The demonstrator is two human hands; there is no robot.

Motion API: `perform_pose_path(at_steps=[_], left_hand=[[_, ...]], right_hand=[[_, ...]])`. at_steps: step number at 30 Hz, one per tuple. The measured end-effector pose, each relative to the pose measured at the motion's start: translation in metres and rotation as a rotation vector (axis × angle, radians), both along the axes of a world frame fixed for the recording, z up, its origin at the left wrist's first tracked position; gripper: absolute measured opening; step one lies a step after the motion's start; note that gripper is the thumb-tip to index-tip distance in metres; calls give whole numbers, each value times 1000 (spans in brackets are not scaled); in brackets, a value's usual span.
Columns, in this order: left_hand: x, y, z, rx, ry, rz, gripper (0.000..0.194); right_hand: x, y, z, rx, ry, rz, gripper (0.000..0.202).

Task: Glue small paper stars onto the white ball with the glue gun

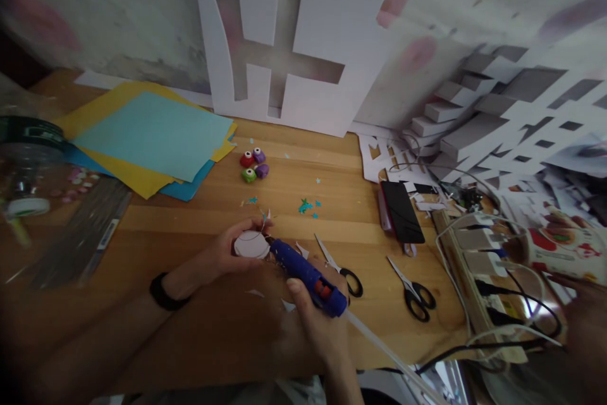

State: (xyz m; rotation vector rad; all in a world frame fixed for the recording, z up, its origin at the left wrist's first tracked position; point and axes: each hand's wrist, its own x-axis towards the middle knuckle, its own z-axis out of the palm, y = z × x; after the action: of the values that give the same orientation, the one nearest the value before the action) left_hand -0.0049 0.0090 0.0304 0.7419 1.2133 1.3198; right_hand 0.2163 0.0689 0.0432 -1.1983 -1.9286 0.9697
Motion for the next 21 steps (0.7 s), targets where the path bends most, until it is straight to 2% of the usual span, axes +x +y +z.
perform_pose_path(at_steps=[6, 9, 14, 21], left_hand=[[0, -1, 5, 1, -30, -16, 71], [-1, -1, 5, 4, -11, -19, 70], [-1, 0, 3, 13, -20, -32, 73], [0, 0, 6, 11, -41, -68, 75]], right_hand=[[-6, 2, 11, -69, 42, 2, 41], [-6, 1, 10, -84, 36, 9, 40], [-6, 0, 9, -61, 40, -61, 41], [-20, 6, 33, -67, 84, 145, 37]])
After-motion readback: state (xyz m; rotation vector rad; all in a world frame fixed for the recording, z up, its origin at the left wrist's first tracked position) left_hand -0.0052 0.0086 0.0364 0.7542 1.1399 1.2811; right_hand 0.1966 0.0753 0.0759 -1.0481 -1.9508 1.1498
